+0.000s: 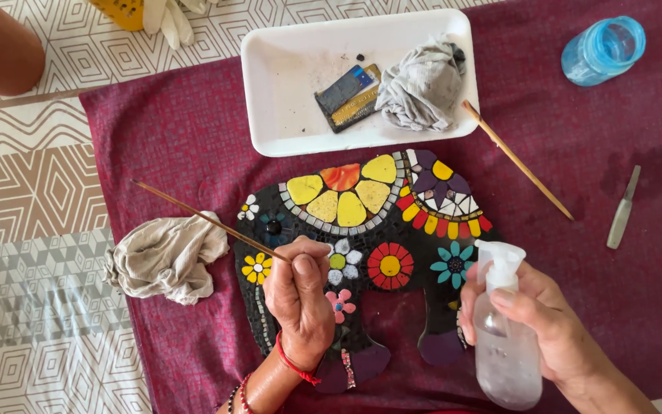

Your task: Applying grout or filler to the gaps between tiles on a mosaic elephant using a thin wooden stick and a spray bottle.

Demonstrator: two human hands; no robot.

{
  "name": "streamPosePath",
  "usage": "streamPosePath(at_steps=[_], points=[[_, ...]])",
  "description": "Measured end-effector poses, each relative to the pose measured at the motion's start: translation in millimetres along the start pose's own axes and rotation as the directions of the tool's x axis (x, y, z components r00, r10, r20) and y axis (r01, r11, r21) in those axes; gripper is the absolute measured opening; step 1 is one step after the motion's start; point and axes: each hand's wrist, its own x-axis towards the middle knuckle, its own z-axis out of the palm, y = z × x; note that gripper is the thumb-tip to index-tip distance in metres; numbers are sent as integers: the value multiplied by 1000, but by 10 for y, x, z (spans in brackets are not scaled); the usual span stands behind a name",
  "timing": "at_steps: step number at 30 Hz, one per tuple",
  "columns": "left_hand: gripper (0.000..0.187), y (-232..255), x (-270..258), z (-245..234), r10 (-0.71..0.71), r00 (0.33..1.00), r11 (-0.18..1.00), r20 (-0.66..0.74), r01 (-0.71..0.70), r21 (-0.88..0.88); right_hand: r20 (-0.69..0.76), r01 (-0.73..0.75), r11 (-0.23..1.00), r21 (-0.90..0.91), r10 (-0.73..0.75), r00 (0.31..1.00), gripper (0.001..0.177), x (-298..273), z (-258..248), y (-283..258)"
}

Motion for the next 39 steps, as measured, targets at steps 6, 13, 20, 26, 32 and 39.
streamPosePath(at_steps=[6,13,20,26,32,39], points=[[35,14,-3,-4,-29,1000,999,6,29,14,108,11,996,-85,-2,994,54,3,113,-61],[35,136,-19,41,-122,987,990,107,129,-60,13,-8,1000,4,8,1000,45,50,90,85],[34,175,-22,32,-194,955,966,224,226,-125,42,12,1000,29,-13,999,52,169,247,-11],[34,202,23,5,-183,964,977,193,201,-76,-8,8,1000,-28,-8,1000,42,203,298,23],[35,229,37,-13,-198,967,974,161,212,-76,89,-13,1000,-19,15,996,46,206,353,16],[36,216,18,-4,-239,960,968,147,248,-44,-90,-46,999,26,49,995,37,230,267,92]])
